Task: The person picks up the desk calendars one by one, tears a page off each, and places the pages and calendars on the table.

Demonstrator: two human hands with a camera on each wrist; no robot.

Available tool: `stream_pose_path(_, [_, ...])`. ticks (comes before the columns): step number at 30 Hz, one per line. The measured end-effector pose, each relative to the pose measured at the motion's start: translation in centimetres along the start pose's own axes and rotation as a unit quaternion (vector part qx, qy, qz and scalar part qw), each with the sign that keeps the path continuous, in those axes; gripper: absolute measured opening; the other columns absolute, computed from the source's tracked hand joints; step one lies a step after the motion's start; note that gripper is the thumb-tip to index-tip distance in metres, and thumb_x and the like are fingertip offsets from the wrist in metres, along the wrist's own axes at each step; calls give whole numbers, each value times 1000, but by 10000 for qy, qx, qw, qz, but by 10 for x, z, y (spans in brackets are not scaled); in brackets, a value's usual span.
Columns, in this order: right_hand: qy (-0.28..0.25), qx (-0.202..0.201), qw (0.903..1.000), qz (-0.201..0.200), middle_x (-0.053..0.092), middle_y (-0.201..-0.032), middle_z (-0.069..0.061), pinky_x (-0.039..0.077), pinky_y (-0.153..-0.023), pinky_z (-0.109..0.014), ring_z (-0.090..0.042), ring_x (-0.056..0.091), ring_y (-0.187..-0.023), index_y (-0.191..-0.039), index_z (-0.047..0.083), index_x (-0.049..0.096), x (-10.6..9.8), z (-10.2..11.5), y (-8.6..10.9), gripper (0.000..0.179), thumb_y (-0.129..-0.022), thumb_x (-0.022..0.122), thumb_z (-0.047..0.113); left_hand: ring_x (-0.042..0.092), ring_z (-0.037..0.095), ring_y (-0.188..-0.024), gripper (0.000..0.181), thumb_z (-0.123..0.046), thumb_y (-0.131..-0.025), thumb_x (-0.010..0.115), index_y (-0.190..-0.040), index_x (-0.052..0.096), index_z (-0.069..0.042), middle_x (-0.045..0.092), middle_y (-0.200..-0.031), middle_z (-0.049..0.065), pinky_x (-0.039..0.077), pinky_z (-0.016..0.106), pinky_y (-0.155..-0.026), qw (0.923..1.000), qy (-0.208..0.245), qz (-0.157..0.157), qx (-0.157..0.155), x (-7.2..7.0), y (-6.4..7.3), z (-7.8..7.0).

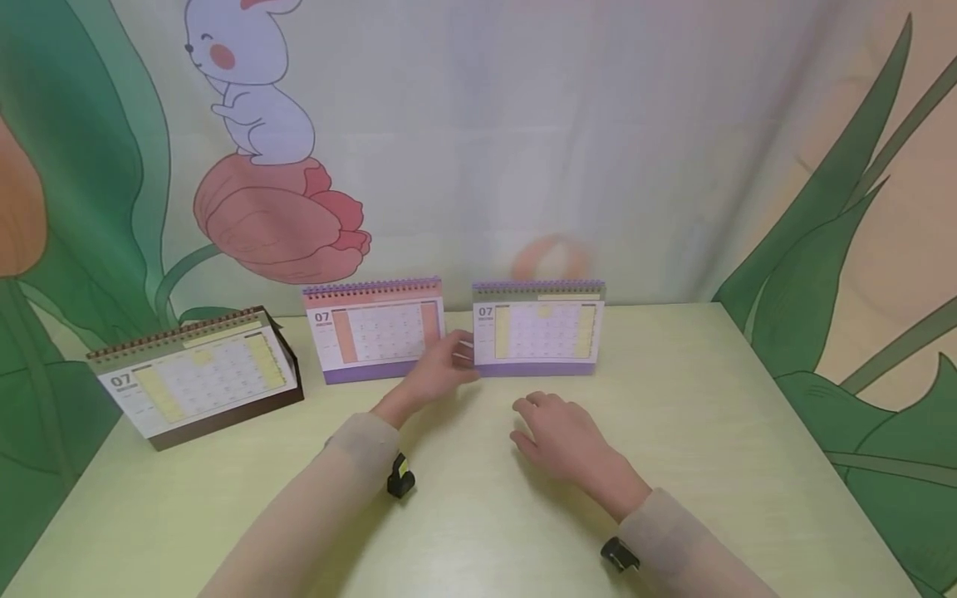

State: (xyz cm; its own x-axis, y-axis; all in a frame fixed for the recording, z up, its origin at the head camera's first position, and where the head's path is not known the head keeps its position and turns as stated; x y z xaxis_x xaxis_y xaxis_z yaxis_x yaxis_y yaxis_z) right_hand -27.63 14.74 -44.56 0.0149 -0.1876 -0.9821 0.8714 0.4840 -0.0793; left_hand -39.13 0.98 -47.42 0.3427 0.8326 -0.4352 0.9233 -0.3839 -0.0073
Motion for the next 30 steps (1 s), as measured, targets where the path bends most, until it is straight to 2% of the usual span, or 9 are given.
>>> stream_pose_path(5, [-5,4,10000,42,66,-127,-17,55,-91,-50,-35,65,-114,-125,1,67,0,-2,0,40,-97,72,29,62,32,-107,44,12,-88,70,-128,51,5,61,-114,20,54,37,-94,9995,-303,-116,61,3,-7,-4])
stream_pose_path(12, [7,-99,9999,-21,67,-124,-16,56,-89,-48,-33,66,-111,-123,0,67,-2,-2,0,38,-97,73,26,60,28,-111,61,8,-90,72,-144,46,3,62,-130,19,51,38,-100,9945,-1019,-232,-41,9,-14,-3])
stream_pose_path(18, [26,-87,10000,7,67,-124,-16,56,-87,-48,-33,66,-111,-124,1,67,-3,-3,1,38,-97,73,27,61,27,-116,65,8,-90,72,-148,46,1,61,-137,18,49,37,-103,9948,-948,-375,-51,9,-16,-2])
stream_pose_path(24, [0,-9,9999,119,67,-126,-15,56,-87,-48,-33,65,-112,-125,2,67,-3,-5,2,38,-98,72,28,61,25,-108,59,5,-91,72,-146,50,-1,64,-132,15,51,37,-99,9950,-895,-442,11,8,-14,-3])
stream_pose_path(30, [-4,66,9998,191,66,-126,-16,56,-88,-48,-32,65,-112,-125,1,67,-4,-6,3,38,-98,72,27,61,23,-105,53,0,-94,71,-145,54,-1,66,-129,14,51,37,-99,9950,-932,-369,44,10,-13,-4])
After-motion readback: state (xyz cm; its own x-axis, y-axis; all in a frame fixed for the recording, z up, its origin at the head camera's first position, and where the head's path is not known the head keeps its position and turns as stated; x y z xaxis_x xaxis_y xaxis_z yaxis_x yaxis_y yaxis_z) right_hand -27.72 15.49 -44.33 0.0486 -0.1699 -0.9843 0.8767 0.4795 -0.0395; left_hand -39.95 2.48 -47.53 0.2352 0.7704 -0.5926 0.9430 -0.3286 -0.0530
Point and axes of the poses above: each hand's wrist, its own y-axis away from the middle knuckle, its own x-axis out of the palm, z = x × y, the point moved 9 cm from there along -y, towards the middle knuckle
